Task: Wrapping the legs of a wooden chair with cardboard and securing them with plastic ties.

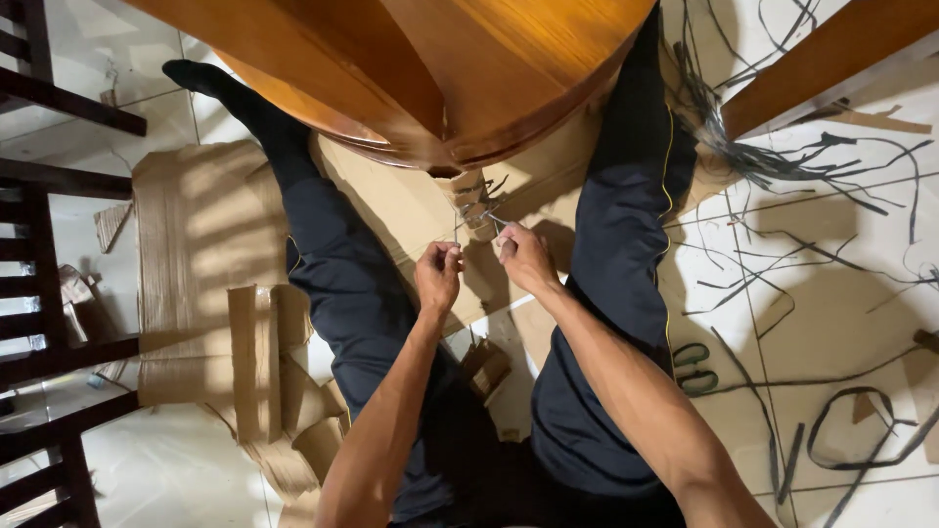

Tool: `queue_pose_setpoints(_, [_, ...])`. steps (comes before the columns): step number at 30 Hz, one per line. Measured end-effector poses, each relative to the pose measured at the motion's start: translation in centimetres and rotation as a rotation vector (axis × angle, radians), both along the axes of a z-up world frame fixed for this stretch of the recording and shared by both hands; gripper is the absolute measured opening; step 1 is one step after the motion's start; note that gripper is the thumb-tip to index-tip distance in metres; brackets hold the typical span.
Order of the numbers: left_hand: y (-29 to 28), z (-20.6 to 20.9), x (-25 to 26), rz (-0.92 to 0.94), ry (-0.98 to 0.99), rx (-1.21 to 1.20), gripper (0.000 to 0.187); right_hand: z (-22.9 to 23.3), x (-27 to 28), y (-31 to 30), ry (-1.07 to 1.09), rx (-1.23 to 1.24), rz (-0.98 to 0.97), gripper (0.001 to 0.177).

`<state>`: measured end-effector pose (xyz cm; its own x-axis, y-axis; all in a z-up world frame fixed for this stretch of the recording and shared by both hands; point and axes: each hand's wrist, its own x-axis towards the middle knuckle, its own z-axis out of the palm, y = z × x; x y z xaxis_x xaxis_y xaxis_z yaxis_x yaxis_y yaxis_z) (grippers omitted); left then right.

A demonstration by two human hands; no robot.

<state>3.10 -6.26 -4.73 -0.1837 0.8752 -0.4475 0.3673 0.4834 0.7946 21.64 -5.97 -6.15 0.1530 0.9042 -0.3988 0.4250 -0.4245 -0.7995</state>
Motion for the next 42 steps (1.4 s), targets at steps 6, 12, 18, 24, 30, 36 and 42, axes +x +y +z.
queue_pose_setpoints(6, [-0.9,2.3,0.1,-0.059,0.095,-0.032,0.009,2.0,0.1,-0.4,-0.297,-0.115,0.355,0.022])
queue_pose_setpoints(12, [-1.7,2.0,0.1,-0.069,0.078,-0.017,0.011,2.1,-0.8,-1.0,-0.503,0.39,0.507,0.019])
queue_pose_setpoints(18, [-1.8,1.6,0.4,-0.081,0.07,-0.033,0.011,-2.3,-1.6,-0.4,-0.392,0.566,0.491,0.015])
queue_pose_setpoints(24, [-2.3,2.7,0.7,-0.1,0.07,-0.04,0.012,0.7,-2.3,-0.6,-0.072,0.498,0.336,0.011])
queue_pose_setpoints(30, [-2.3,4.8,1.3,-0.21,0.189,0.02,0.012,-0.7,-2.6,-0.4,0.005,0.521,0.246,0.023])
queue_pose_setpoints(36, [-2.5,8.0,2.6,-0.424,0.329,0.147,0.009,2.8,-2.0,-0.3,0.027,0.554,0.263,0.024])
queue_pose_setpoints(42, [-1.9,10.0,2.9,-0.423,0.319,0.299,0.007,2.6,-1.7,-0.2,0.107,0.588,0.286,0.035])
